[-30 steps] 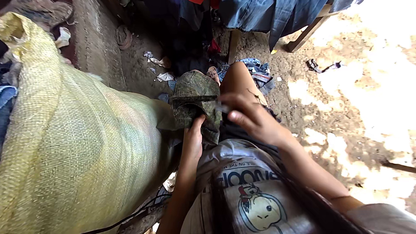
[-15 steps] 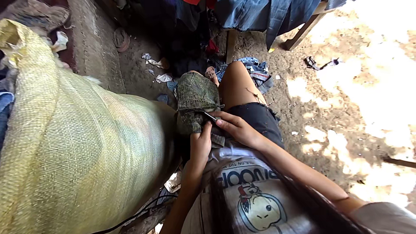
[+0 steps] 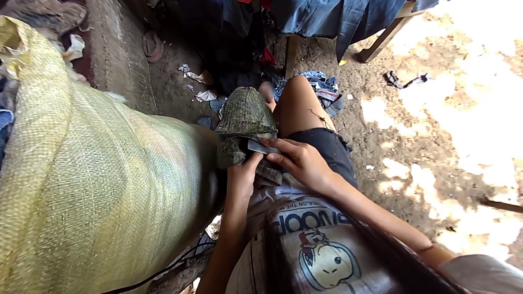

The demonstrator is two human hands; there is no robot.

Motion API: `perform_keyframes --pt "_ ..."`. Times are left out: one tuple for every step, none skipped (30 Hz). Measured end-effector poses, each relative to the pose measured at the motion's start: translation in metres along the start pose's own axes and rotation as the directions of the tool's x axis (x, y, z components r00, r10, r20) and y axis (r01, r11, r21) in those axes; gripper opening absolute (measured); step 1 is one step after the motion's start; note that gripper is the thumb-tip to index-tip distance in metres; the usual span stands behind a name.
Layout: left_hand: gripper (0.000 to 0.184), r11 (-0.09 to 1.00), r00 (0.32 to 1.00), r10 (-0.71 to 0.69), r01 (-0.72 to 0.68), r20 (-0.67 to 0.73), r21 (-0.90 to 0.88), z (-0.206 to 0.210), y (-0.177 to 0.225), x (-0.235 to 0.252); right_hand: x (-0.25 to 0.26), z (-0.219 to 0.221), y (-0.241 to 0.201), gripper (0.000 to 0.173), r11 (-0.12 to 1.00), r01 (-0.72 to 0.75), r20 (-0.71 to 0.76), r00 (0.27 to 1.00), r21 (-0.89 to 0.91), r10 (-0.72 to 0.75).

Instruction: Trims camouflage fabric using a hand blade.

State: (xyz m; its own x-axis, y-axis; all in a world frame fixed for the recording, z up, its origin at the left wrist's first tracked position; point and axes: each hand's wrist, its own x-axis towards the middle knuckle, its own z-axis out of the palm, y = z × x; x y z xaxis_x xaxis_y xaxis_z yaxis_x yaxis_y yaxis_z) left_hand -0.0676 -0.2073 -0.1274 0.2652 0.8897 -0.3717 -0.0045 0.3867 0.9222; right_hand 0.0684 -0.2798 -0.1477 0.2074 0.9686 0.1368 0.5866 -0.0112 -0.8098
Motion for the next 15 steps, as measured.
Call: perform_keyframes --pt "0.033 0.999 1.000 -0.016 0.015 -0.009 -0.036 0.000 0.000 0.001 0.000 0.001 0.000 0.038 1.000 0.019 -0.012 1.000 -0.023 -0.019" --pt "0.034 0.998 0.999 -0.035 0.035 -0.007 -0.058 -0.001 0.000 0.000 0.001 0.001 0.000 0.038 0.999 0.032 -0.016 0.999 -0.042 -0.032" --pt "0.034 0.996 0.998 -0.057 0.057 -0.004 -0.069 -0.001 -0.001 0.000 0.001 0.002 0.001 0.038 0.997 0.042 -0.020 0.999 -0.062 -0.044" --pt "0.034 0.995 0.998 -0.070 0.070 -0.002 -0.070 -0.002 -0.002 0.000 0.002 0.002 0.001 0.038 0.995 0.052 -0.017 0.998 -0.081 -0.053" --pt "0.034 0.996 0.998 -0.064 0.064 0.000 -0.057 -0.004 -0.003 0.000 0.002 0.002 0.000 0.038 0.993 0.061 -0.011 0.998 -0.101 -0.062" --pt "0.035 0.999 0.999 -0.037 0.038 0.006 -0.032 -0.007 -0.004 0.000 0.002 0.003 -0.001 0.038 0.992 0.064 -0.003 0.998 -0.111 -0.065" --pt "0.039 1.000 1.000 -0.003 0.003 0.017 -0.009 -0.010 -0.004 0.000 0.001 0.004 -0.002 0.038 0.992 0.064 0.007 0.998 -0.108 -0.064" --pt "0.042 1.000 1.000 0.015 -0.015 0.027 0.002 -0.012 -0.002 0.000 0.001 0.004 -0.004 0.038 0.993 0.062 0.020 0.998 -0.097 -0.060" --pt "0.043 1.000 0.999 0.020 -0.020 0.030 -0.001 -0.013 0.000 -0.002 0.000 0.004 -0.005 0.039 0.995 0.057 0.033 0.998 -0.079 -0.055" --pt "0.042 1.000 0.999 0.021 -0.021 0.025 -0.006 -0.013 0.001 -0.003 0.000 0.005 -0.006 0.040 0.997 0.051 0.045 0.998 -0.065 -0.048" --pt "0.040 1.000 1.000 0.023 -0.023 0.016 -0.012 -0.012 0.001 -0.004 -0.001 0.005 -0.006 0.042 0.997 0.042 0.053 0.998 -0.059 -0.039" --pt "0.040 1.000 1.000 0.024 -0.024 0.010 -0.016 -0.010 0.001 -0.004 -0.002 0.005 -0.006 0.044 0.998 0.032 0.055 0.998 -0.056 -0.029" --pt "0.040 0.999 1.000 0.028 -0.028 0.009 -0.018 -0.009 0.000 -0.005 -0.003 0.005 -0.005 0.045 0.998 0.021 0.057 0.998 -0.054 -0.018" --pt "0.040 0.999 0.999 0.035 -0.035 0.015 -0.016 -0.007 -0.002 -0.006 -0.006 0.004 -0.003 0.046 0.999 0.008 0.058 0.998 -0.053 -0.005" --pt "0.040 0.999 0.999 0.048 -0.048 0.021 -0.002 -0.007 -0.005 -0.007 -0.008 0.004 -0.001 0.047 0.998 -0.003 0.061 0.998 -0.057 0.007"
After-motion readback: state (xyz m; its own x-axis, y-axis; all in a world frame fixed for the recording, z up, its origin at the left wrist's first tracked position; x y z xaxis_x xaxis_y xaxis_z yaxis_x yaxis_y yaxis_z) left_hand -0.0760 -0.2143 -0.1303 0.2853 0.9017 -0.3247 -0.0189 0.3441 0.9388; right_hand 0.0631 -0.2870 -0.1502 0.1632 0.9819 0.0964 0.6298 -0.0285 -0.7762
